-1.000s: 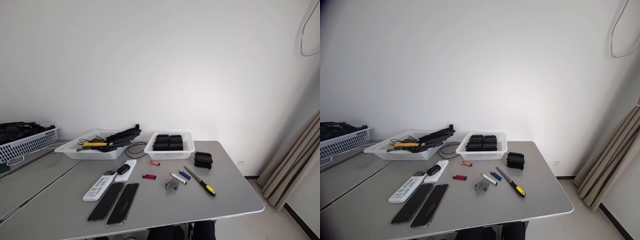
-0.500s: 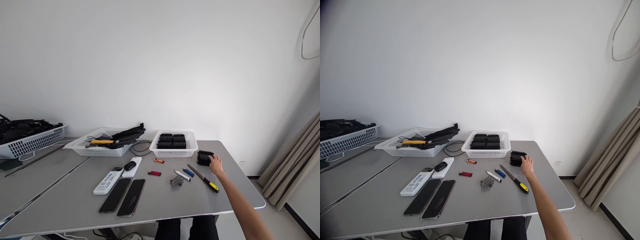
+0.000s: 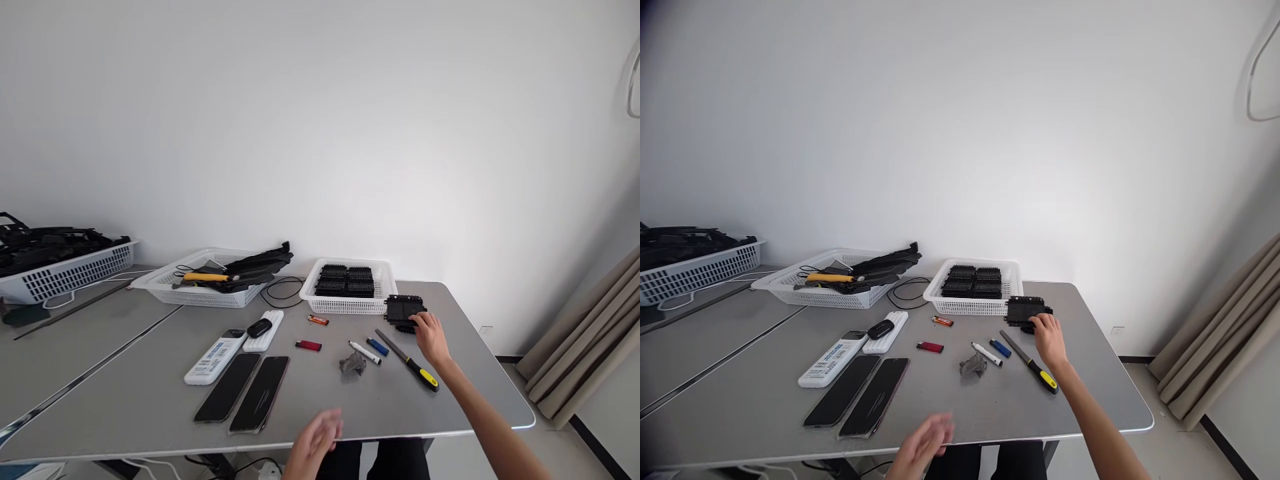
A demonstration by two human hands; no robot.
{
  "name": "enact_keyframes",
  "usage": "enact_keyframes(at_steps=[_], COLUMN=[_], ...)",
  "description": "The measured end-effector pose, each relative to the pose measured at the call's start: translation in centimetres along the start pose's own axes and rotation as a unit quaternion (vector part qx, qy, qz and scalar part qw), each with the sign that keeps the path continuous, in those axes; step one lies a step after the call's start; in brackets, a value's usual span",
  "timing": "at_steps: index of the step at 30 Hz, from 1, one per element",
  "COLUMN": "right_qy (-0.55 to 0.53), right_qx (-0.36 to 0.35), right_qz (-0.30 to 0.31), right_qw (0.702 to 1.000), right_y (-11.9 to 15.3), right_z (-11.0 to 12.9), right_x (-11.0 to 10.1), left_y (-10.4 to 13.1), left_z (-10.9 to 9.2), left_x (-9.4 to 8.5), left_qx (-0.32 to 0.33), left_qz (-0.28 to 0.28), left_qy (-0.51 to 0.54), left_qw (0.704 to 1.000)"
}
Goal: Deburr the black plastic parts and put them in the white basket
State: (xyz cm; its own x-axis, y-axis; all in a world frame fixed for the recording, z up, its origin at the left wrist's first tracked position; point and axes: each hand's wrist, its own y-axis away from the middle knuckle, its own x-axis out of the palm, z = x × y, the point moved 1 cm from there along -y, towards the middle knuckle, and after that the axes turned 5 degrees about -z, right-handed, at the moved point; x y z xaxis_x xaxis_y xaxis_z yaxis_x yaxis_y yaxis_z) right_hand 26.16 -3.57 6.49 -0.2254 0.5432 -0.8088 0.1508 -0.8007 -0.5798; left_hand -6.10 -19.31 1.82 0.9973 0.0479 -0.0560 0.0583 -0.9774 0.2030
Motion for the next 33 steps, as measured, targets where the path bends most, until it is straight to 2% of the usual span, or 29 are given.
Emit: enact_keyframes(at_steps=[2,5,7,9,12,14,15,17,19,20,22,27,33], right_qy=[-0.055,-0.132,-0.149,-0.154,-0.165,-0.181,-0.19,-0.189,-0.161,-0.147,-0.127,-0.12,-0.211], right_qx=[-0.069,-0.164,-0.198,-0.22,-0.194,-0.101,-0.038,0.074,0.128,0.14,0.154,0.182,0.236], right_qz=[-0.045,-0.122,-0.146,-0.16,-0.179,-0.182,-0.163,-0.048,0.116,0.169,0.221,0.253,0.211], right_qw=[0.995,0.97,0.958,0.95,0.95,0.961,0.967,0.978,0.972,0.964,0.955,0.943,0.925], right_y=[0.0,-0.6,-1.2,-1.7,-2.3,-2.3,-2.2,-1.8,-1.3,-1.1,-0.8,-1.2,-1.4], right_z=[2.8,6.8,8.5,9.4,9.7,9.5,9.4,9.4,9.6,9.6,9.7,9.8,9.8], right_x=[-0.9,-2.0,-2.4,-2.3,-1.4,-0.1,0.7,2.6,4.6,5.5,7.0,8.8,8.2], left_y=[-2.3,-5.9,-7.9,-9.2,-10.4,-11.0,-11.2,-11.5,-11.5,-11.5,-11.3,-11.3,-11.6], left_z=[-3.9,-9.0,-11.3,-12.6,-13.2,-13.1,-12.9,-12.4,-11.7,-11.3,-10.5,-9.7,-11.2], left_x=[1.2,2.6,3.1,3.1,2.3,1.6,1.3,0.6,0.1,-0.1,-0.4,-0.5,0.0], left_qx=[0.018,0.043,0.062,0.077,0.079,0.089,0.096,0.103,0.095,0.089,0.082,0.085,0.081], left_qz=[0.052,0.056,0.045,0.045,0.02,-0.007,-0.021,-0.048,-0.073,-0.08,-0.085,-0.08,-0.068], left_qy=[0.049,0.121,0.141,0.14,0.134,0.136,0.136,0.138,0.142,0.145,0.151,0.157,0.155], left_qw=[0.997,0.99,0.987,0.986,0.988,0.987,0.986,0.984,0.983,0.982,0.981,0.981,0.982])
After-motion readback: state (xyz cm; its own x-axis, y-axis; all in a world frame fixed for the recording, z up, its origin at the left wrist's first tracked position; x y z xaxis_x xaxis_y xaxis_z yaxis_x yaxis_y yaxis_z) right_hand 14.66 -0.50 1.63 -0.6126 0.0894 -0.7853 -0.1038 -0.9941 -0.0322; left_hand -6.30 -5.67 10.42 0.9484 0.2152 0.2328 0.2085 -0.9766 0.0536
